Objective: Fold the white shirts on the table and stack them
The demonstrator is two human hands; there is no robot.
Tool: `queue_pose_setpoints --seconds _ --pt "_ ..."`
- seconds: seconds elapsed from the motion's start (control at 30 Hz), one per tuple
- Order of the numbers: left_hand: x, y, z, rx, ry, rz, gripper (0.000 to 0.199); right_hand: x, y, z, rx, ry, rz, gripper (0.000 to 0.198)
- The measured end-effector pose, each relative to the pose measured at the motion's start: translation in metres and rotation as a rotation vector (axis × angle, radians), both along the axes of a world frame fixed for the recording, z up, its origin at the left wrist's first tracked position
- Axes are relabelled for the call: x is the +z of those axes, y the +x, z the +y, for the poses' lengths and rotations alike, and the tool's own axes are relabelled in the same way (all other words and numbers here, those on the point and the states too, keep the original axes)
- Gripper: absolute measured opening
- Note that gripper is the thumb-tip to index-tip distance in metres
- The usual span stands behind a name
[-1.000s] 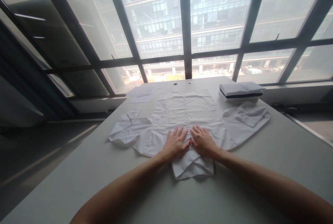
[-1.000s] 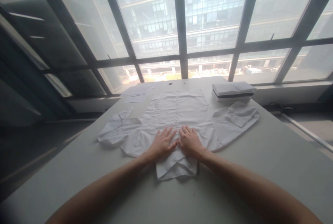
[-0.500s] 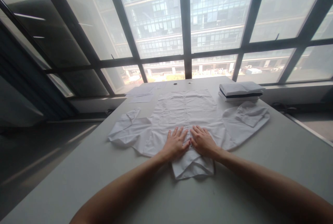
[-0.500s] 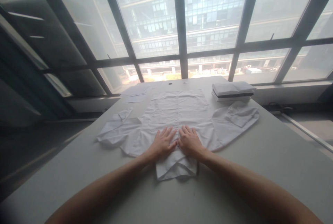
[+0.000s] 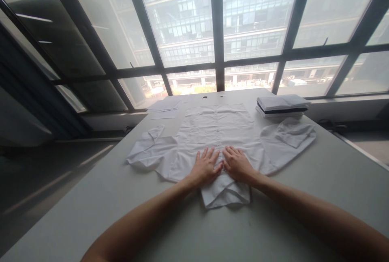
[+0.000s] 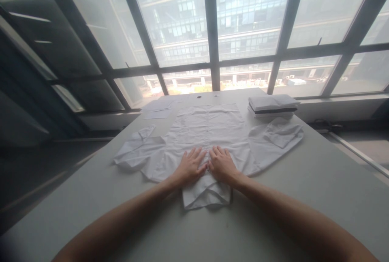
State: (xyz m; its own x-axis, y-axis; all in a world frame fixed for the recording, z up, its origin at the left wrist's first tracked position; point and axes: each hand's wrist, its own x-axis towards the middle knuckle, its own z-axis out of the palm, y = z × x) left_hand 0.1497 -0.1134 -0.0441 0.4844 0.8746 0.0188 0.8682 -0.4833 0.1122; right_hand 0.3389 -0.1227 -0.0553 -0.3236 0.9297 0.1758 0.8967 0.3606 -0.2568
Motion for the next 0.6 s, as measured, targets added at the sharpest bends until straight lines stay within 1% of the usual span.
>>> queue_pose_setpoints --seconds 0.6 --pt "-0.0003 -0.0003 0.0002 0.002 -0.002 -0.003 0.062 -0.002 0.0014 0.0 0.005 0.016 0.003 0.052"
